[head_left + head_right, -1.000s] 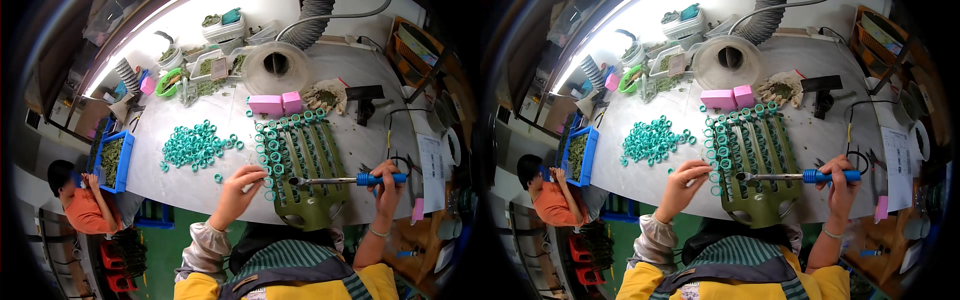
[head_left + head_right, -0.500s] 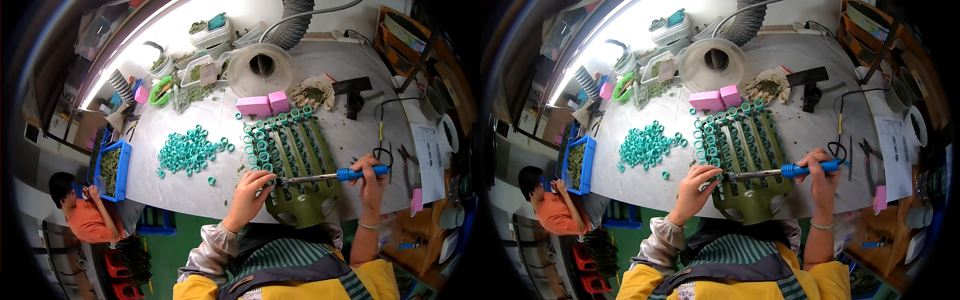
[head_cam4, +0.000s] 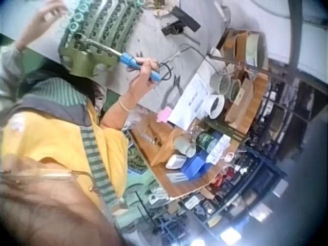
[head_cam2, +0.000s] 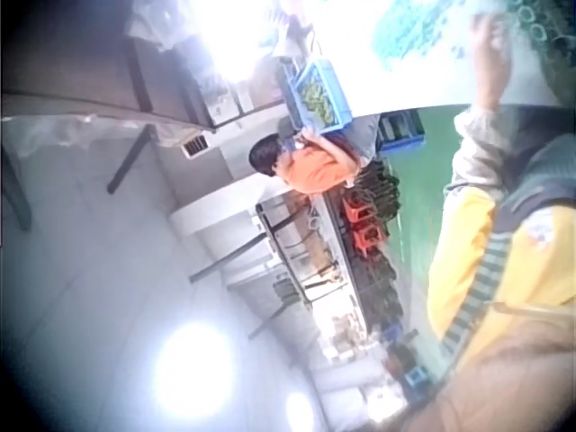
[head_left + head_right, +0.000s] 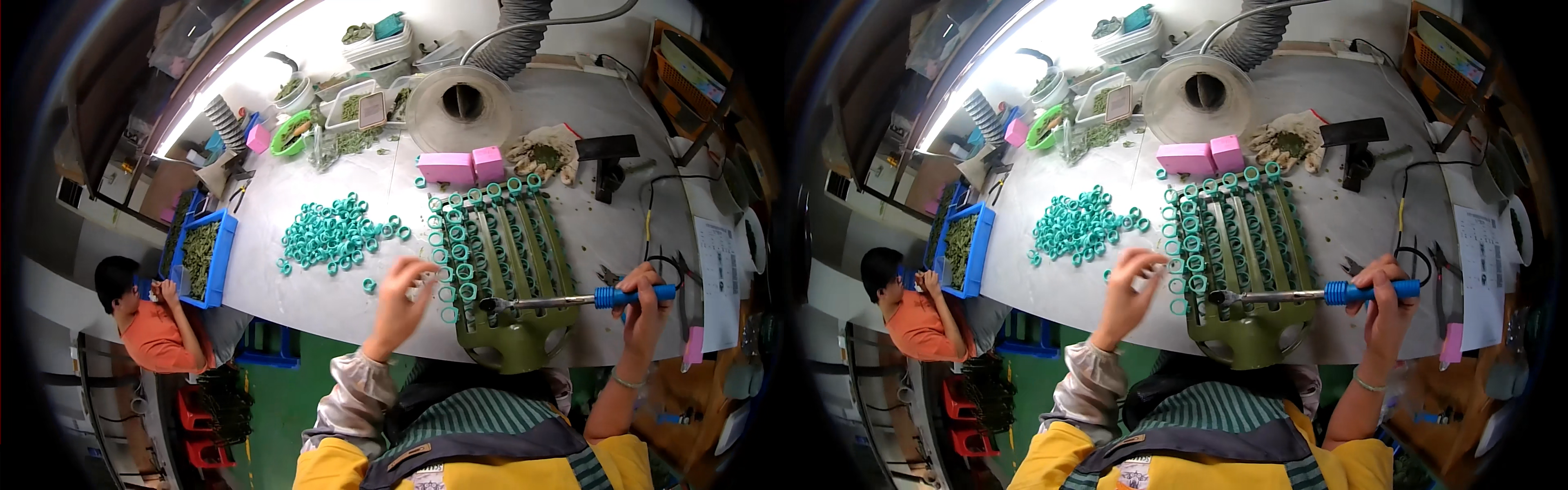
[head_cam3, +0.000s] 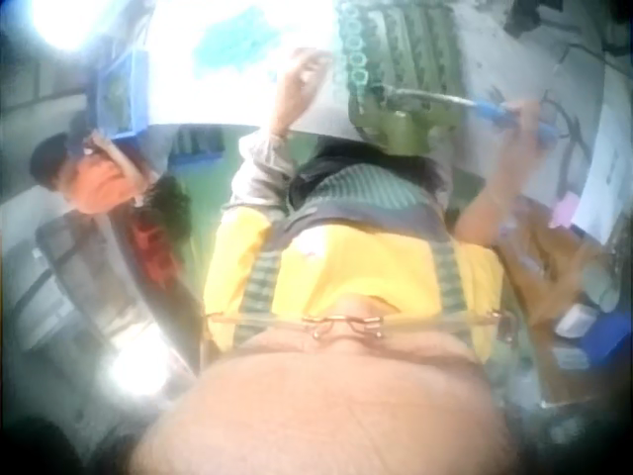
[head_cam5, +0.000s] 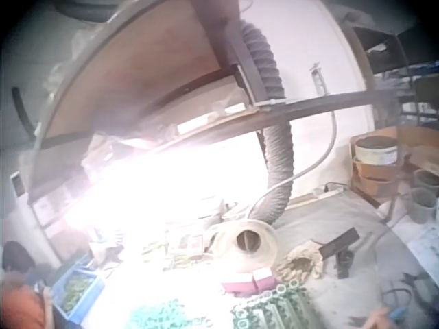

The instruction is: The person picks up green plastic rings from the table and places them into a green rack before using a soldering iron to bond the components together. They repeat this process for several rings and move pink blocks to adjust their work area on the table.

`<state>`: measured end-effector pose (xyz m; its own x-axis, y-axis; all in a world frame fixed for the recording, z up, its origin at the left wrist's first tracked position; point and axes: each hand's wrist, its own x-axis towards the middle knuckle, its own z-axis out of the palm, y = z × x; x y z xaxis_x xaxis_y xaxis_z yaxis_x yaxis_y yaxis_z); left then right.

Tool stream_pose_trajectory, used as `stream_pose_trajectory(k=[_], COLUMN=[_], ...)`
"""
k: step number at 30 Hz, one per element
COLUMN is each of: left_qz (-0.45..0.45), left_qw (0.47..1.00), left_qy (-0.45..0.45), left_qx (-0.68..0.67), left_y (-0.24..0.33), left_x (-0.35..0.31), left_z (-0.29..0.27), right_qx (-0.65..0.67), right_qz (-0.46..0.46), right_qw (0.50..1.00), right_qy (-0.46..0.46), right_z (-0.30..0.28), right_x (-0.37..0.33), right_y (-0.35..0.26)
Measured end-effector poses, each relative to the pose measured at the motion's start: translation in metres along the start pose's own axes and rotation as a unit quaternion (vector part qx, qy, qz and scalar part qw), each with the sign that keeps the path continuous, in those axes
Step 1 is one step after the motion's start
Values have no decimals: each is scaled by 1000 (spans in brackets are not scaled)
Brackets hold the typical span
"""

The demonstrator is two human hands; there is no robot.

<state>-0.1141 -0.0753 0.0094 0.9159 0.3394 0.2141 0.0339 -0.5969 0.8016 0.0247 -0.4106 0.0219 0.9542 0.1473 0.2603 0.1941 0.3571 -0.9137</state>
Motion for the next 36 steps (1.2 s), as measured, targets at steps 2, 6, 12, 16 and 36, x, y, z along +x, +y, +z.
stream_pose_trajectory(k=[2, 6, 12, 16, 36], left_qz=[-28, -95, -130, -144, 142], left_qw=[981, 908, 974, 981, 984], left_qy=[95, 88, 35, 57, -85], left_qx=[168, 398, 180, 115, 71], left_y=[-39, -112, -100, -97, 32], left_x=[-4, -22, -34, -50, -32], left_z=[-30, -65, -72, -76, 30], right_qx=[8, 1, 3, -13, 32], right_qz=[1, -9, -3, -9, 15], right_qw=[1000, 1000, 1000, 1000, 997], right_qy=[-3, -6, -4, 5, -63], right_z=[-4, -1, 1, -3, 9], right_x=[0, 0, -1, -2, -6], right_y=[1, 2, -2, -5, 10])
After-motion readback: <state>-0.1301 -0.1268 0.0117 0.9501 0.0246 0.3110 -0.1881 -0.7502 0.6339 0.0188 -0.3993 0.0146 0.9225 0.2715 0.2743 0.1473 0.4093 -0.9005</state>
